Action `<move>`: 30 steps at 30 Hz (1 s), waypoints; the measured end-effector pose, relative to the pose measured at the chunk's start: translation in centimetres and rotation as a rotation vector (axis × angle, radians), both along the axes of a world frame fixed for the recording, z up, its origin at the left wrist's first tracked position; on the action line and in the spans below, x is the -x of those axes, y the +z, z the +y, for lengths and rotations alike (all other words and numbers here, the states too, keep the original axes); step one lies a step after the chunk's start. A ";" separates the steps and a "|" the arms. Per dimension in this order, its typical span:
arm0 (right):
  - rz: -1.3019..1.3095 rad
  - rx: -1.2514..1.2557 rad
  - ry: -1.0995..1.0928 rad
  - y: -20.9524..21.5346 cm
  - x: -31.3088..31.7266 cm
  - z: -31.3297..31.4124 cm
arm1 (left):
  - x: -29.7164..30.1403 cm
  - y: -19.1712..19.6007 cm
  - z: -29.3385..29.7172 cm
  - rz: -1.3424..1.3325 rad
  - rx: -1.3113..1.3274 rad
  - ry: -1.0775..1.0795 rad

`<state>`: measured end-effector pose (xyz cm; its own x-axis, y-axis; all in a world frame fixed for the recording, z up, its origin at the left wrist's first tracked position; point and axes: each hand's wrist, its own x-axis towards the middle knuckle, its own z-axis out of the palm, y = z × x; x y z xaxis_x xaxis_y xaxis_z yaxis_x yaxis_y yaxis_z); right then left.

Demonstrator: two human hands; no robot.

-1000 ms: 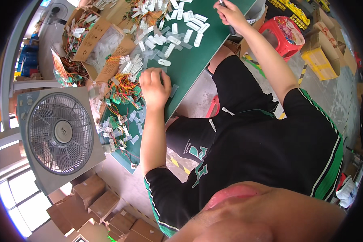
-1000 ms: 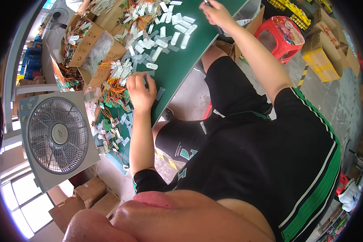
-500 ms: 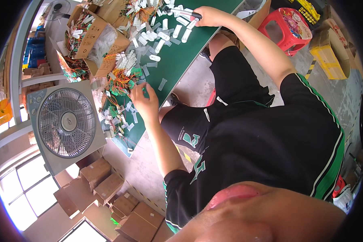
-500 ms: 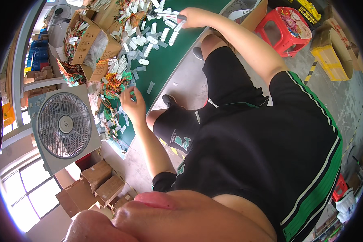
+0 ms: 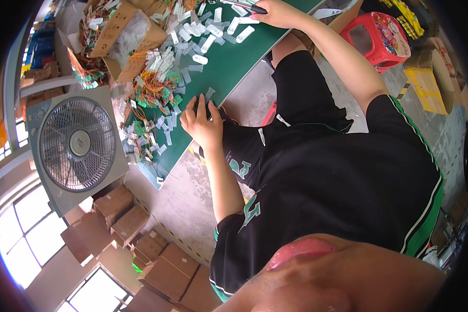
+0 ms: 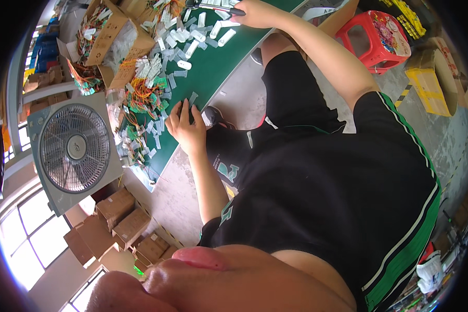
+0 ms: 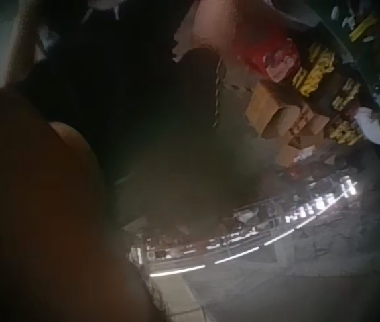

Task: The person assembles small LED lighting strips by pressing the LED strips and wires into plastic housings using a small hammer.

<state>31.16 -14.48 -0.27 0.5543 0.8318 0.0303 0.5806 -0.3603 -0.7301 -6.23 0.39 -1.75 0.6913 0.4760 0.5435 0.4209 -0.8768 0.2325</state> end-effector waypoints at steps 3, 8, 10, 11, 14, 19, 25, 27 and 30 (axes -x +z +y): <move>0.093 0.036 0.102 0.2 2.5 1.8 | 0.0 -0.2 0.0 0.020 -0.039 0.014; -0.048 0.085 0.312 0.4 6.8 4.9 | 0.0 0.1 0.1 0.035 -0.026 -0.022; -0.092 0.118 0.327 -0.2 7.4 5.8 | 0.3 0.3 0.0 0.054 -0.009 -0.050; -0.084 0.153 0.333 -0.5 7.3 6.2 | 0.4 0.5 -0.1 0.056 -0.009 -0.042; -0.109 0.042 0.318 -2.5 7.2 6.3 | 0.1 1.0 -0.5 0.047 -0.011 -0.050; 0.145 0.061 0.321 1.0 6.8 4.4 | 0.2 0.8 0.2 -0.016 0.183 -0.037; 0.219 0.045 0.217 0.2 5.7 3.6 | -2.0 1.5 2.1 -0.031 0.195 -0.025; 0.264 -0.006 0.108 0.3 6.0 3.3 | -2.9 1.9 3.5 -0.070 0.255 -0.021; 0.320 0.087 0.043 2.1 6.7 3.3 | -4.3 3.3 6.0 -0.060 -0.008 0.027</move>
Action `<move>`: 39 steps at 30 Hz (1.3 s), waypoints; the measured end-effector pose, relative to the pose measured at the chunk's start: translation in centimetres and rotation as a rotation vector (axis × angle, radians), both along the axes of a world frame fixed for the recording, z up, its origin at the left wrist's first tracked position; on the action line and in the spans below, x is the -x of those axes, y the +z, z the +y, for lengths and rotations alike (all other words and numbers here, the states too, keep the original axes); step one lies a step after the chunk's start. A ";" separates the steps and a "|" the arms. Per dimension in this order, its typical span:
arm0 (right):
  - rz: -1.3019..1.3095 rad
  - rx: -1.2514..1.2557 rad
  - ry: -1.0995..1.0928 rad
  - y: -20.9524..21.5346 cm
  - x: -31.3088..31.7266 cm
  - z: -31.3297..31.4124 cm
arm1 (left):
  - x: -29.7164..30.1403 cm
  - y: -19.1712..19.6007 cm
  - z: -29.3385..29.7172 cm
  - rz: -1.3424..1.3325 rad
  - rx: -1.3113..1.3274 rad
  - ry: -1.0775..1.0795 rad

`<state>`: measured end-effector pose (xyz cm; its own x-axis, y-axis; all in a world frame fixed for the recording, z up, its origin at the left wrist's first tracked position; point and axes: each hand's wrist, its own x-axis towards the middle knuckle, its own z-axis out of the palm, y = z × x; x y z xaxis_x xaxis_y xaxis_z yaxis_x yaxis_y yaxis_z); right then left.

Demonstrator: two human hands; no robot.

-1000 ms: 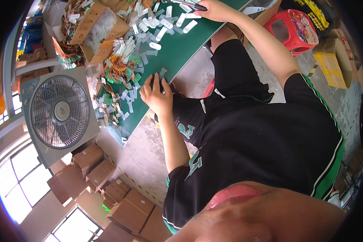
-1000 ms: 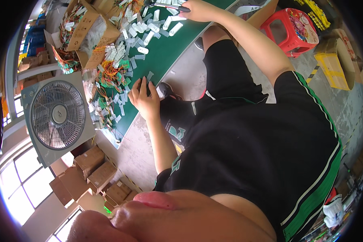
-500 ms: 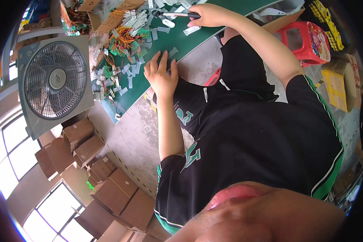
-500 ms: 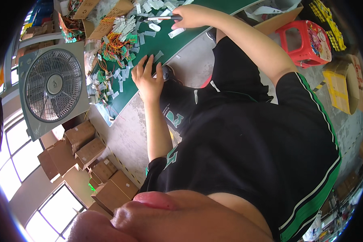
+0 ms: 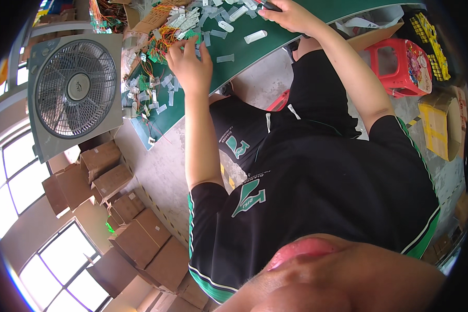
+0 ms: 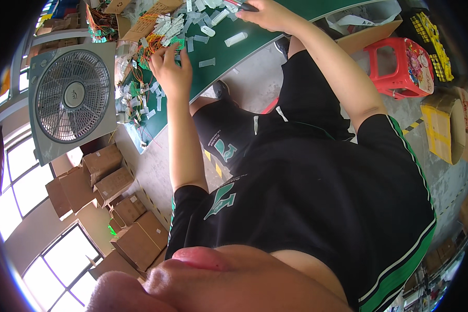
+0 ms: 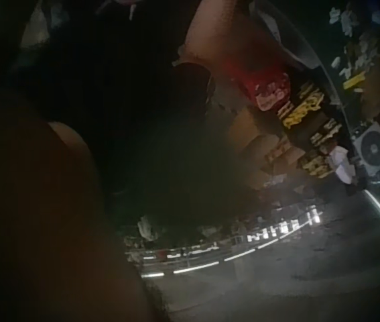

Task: The person assembles small LED lighting strips by pressing the LED strips and wires into plastic housings using a small hammer.

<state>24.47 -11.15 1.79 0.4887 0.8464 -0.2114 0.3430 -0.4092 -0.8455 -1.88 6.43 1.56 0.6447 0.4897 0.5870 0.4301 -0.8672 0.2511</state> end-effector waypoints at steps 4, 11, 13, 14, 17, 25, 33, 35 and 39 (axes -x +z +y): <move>-0.019 -0.120 -0.020 -1.3 -0.2 -0.2 | -2.1 0.4 1.7 0.284 -0.235 0.167; 0.218 -0.307 0.005 -2.3 0.1 -0.6 | -2.9 -0.3 2.8 0.309 -0.138 0.156; 0.243 -0.310 0.003 -2.2 0.1 -0.5 | -3.1 -0.2 3.9 0.211 -0.095 0.167; 0.290 -0.335 -0.019 -1.8 0.5 -0.5 | -3.1 -0.1 4.9 0.213 -0.094 0.171; 0.336 -0.250 -0.036 -2.4 -1.4 -0.8 | -4.0 1.0 7.9 0.144 -0.187 0.288; 0.493 -0.456 -0.059 -2.5 -0.5 -0.9 | -1.6 0.7 13.8 0.048 0.244 0.414; 0.541 -0.432 -0.057 -2.9 -0.7 -0.6 | 0.4 4.5 14.0 -0.483 0.278 0.342; 0.524 -0.433 -0.058 -3.2 -0.8 -0.9 | -0.3 8.1 12.4 -0.607 0.136 0.334; 0.489 -0.415 -0.074 -2.5 -0.3 -0.6 | -0.9 12.7 10.8 -0.829 0.271 0.120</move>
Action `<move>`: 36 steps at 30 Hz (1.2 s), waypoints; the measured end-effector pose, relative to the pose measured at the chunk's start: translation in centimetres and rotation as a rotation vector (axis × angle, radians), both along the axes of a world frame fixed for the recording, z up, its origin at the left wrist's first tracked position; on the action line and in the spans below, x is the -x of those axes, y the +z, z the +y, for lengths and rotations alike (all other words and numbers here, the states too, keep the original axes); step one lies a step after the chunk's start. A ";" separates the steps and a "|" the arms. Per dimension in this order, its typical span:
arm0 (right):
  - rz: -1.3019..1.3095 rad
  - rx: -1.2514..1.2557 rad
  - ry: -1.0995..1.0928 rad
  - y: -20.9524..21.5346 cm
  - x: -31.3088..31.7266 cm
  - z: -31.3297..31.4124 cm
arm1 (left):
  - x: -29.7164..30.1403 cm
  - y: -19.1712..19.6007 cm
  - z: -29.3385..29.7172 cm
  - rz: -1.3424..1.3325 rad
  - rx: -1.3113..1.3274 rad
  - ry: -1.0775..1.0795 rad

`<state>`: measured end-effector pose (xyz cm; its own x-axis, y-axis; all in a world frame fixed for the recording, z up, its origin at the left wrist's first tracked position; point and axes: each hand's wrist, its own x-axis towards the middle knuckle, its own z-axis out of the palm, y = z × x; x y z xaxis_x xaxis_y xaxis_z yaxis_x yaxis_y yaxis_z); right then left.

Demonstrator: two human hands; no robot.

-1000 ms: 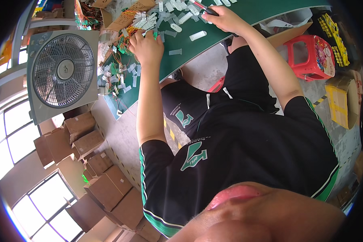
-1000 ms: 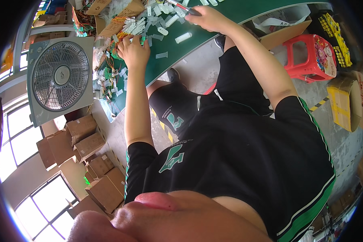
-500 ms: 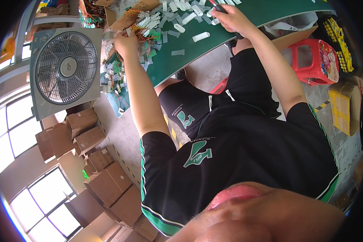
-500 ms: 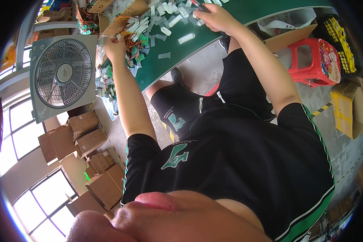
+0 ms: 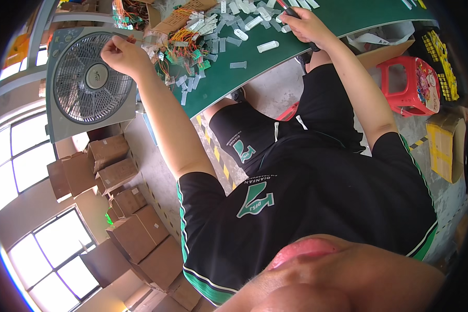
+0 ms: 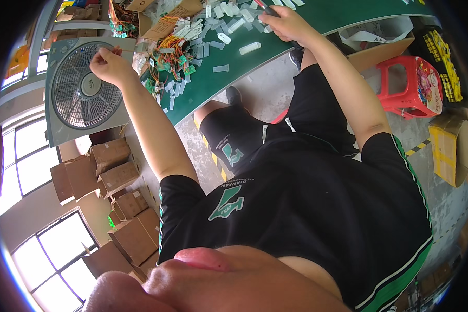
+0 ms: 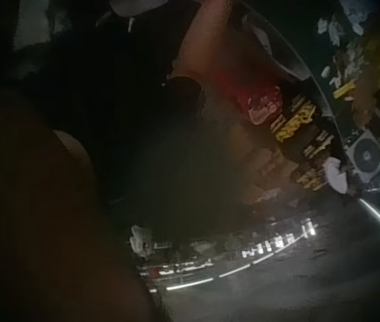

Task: The person assembles small LED lighting strips by pressing the LED strips and wires into plastic housings using a small hammer.

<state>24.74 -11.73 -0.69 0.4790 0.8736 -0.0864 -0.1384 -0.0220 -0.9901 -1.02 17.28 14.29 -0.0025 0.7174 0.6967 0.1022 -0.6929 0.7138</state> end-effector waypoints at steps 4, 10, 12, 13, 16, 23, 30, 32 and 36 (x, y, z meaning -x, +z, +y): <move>0.011 0.055 -0.033 0.6 0.2 0.2 | -0.6 4.8 -1.0 -0.234 0.048 -0.184; 0.006 0.039 -0.056 1.0 1.5 0.2 | -0.7 7.9 5.4 -0.107 0.176 -0.393; -0.040 0.072 -0.021 1.6 2.5 0.6 | 0.1 6.4 9.2 0.581 -0.079 -0.397; -0.039 0.087 -0.047 1.2 2.0 -0.2 | -1.3 6.9 7.1 0.425 0.080 -0.432; -0.063 0.113 0.020 1.1 2.1 -0.1 | -1.2 6.0 6.3 0.466 0.159 -0.436; 0.043 0.008 0.081 4.9 5.4 1.0 | -1.2 4.0 -0.2 0.070 0.163 -0.509; 0.173 -0.184 0.122 10.3 11.4 -1.3 | 0.9 -3.8 -20.4 0.446 0.127 -0.423; 0.190 -0.132 0.126 10.1 12.1 -2.7 | 1.6 -5.0 -24.3 0.571 0.172 -0.377; 0.029 -0.067 0.206 8.1 13.0 -4.3 | 3.0 -8.8 -26.2 0.523 -0.025 -0.319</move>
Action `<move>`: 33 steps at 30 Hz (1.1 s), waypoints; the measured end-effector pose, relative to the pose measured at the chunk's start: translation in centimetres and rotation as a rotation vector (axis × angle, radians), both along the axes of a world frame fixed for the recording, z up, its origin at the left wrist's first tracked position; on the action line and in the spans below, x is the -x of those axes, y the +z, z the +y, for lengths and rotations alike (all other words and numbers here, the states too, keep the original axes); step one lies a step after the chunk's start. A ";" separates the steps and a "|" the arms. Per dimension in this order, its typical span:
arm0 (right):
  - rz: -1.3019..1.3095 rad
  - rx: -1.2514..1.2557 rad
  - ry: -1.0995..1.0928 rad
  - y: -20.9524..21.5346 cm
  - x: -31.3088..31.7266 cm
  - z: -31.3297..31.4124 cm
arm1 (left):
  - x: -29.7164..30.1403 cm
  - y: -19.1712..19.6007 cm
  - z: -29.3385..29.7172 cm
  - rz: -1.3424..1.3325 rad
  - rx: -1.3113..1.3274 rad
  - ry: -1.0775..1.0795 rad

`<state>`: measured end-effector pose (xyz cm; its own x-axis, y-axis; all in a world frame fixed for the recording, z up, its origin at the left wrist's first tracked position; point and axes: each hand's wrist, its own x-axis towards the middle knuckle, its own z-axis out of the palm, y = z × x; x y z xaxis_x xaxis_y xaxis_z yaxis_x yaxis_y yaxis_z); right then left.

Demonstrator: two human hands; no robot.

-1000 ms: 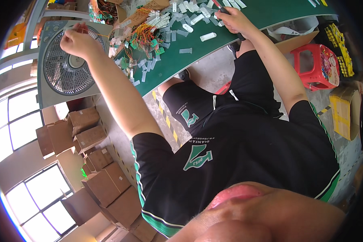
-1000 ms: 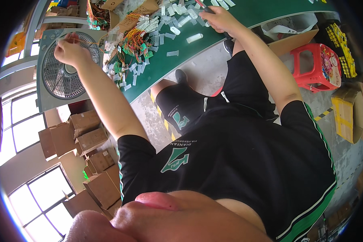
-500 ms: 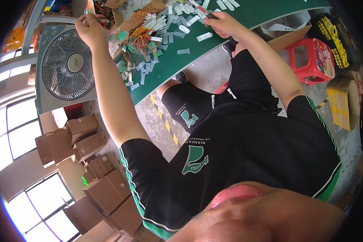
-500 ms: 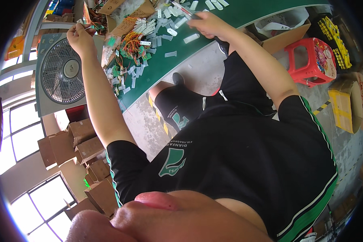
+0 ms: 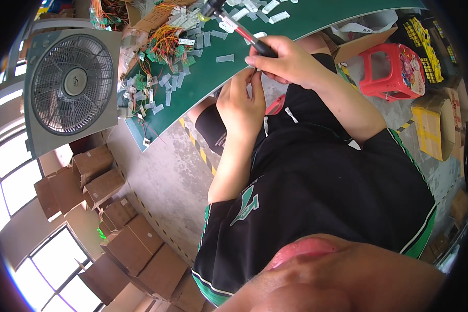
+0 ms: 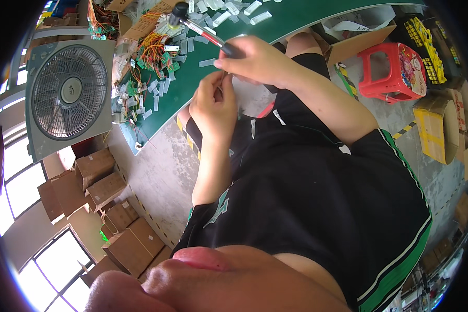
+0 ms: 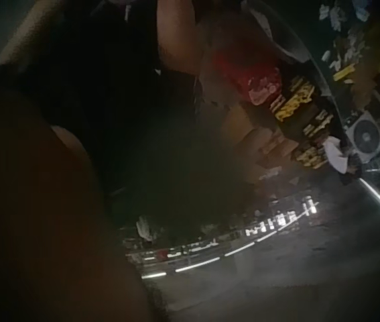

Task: The person assembles small LED lighting strips by pressing the LED strips and wires into plastic housings using a small hammer.

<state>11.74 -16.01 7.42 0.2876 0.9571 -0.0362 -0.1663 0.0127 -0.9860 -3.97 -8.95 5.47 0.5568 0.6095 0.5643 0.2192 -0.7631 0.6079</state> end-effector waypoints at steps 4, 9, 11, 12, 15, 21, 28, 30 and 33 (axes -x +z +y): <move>0.013 0.132 0.007 -1.2 -0.2 -1.5 | 0.8 -1.2 -0.8 0.036 0.108 -0.109; -0.019 0.102 -0.016 -0.5 -1.3 -2.5 | 1.4 -1.0 -0.2 -0.103 0.900 -0.282; -0.055 0.101 -0.030 -0.3 -1.7 -2.6 | 1.2 -0.9 0.1 -0.041 0.781 -0.216; -0.080 0.091 -0.021 -0.4 -1.8 -2.7 | 1.3 -0.9 0.4 -0.038 0.788 -0.219; -0.134 0.075 -0.027 -0.7 -2.4 -2.7 | 1.0 -0.7 1.8 0.134 0.505 -0.203; -0.259 0.102 -0.038 -1.7 -2.6 -2.2 | -0.7 1.0 3.4 0.249 0.378 -0.144; -0.381 0.146 -0.091 -2.9 -2.5 -1.3 | -1.8 0.7 5.3 0.409 0.043 -0.109; -0.372 0.167 -0.084 -3.0 -2.7 -1.0 | -2.0 0.9 5.7 0.432 0.016 -0.127; -0.358 0.201 -0.074 -3.2 -3.1 -0.2 | -2.5 1.2 6.5 0.529 -0.018 -0.145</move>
<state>14.84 -16.25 4.27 0.3839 0.9174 -0.1051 0.1820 -0.1868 -0.9654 -1.44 -2.41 6.66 0.8450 0.4982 0.1944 0.3830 -0.8174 0.4302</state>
